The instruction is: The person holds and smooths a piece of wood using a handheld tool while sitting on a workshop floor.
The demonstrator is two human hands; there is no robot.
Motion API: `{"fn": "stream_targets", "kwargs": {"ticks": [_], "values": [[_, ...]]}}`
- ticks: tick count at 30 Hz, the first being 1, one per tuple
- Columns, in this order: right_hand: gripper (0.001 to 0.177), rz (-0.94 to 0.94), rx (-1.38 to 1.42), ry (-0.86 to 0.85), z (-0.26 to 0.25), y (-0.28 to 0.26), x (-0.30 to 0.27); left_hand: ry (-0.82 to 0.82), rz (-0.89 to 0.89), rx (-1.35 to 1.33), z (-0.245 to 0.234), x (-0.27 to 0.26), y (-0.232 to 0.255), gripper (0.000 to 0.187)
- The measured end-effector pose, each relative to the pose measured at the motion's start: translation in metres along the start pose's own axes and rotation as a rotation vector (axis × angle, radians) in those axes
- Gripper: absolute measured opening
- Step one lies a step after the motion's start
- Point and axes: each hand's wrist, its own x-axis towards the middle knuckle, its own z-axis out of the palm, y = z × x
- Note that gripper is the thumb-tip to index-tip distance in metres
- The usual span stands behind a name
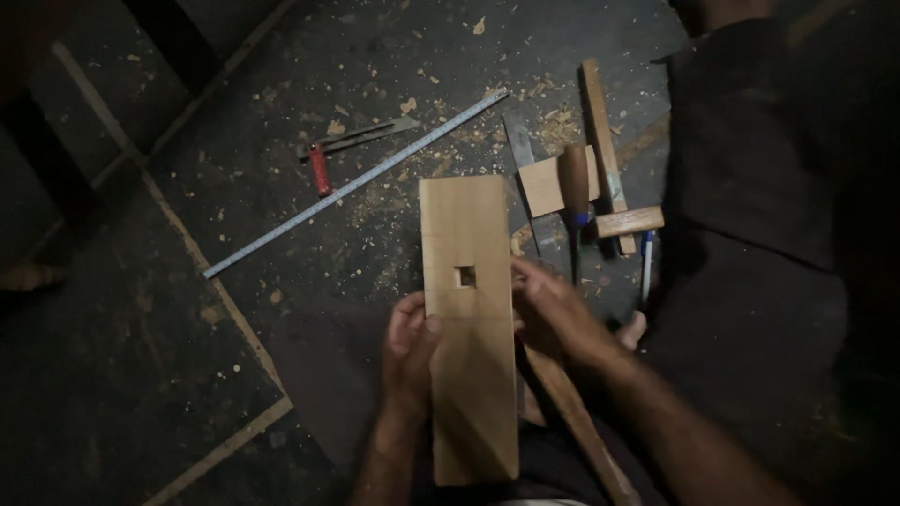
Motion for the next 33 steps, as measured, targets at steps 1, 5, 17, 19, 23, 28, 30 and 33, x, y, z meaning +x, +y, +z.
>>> {"fn": "stream_targets", "kwargs": {"ticks": [1, 5, 17, 19, 23, 28, 30, 33], "values": [[0.071, -0.043, -0.010, -0.040, 0.007, -0.004, -0.003, 0.006, 0.023, 0.014, 0.002, 0.001, -0.001, 0.042], [0.067, -0.153, 0.223, -0.013, 0.034, -0.001, 0.006, 0.036, 0.076, 0.234, 0.015, -0.006, -0.007, 0.044], [0.055, -0.005, 0.540, -0.012, 0.005, 0.078, 0.021, -0.113, 0.317, 0.754, 0.086, -0.046, -0.001, 0.077], [0.051, -0.065, 0.395, -0.007, 0.004, 0.082, 0.018, -0.130, 0.417, 0.782, 0.086, -0.045, -0.002, 0.077], [0.054, 0.025, 0.503, -0.079, 0.014, 0.062, 0.015, -0.115, 0.239, 0.708, 0.085, -0.048, -0.006, 0.079], [0.057, 0.044, 0.514, -0.052, 0.022, 0.039, 0.012, -0.097, 0.304, 0.819, 0.084, -0.044, -0.005, 0.080], [0.055, -0.057, 0.493, -0.143, 0.023, 0.046, 0.006, -0.097, 0.240, 0.884, 0.082, -0.045, -0.002, 0.082], [0.056, 0.078, 0.766, -0.218, 0.024, 0.063, 0.014, -0.082, 0.231, 0.921, 0.081, -0.045, -0.001, 0.082]]}}
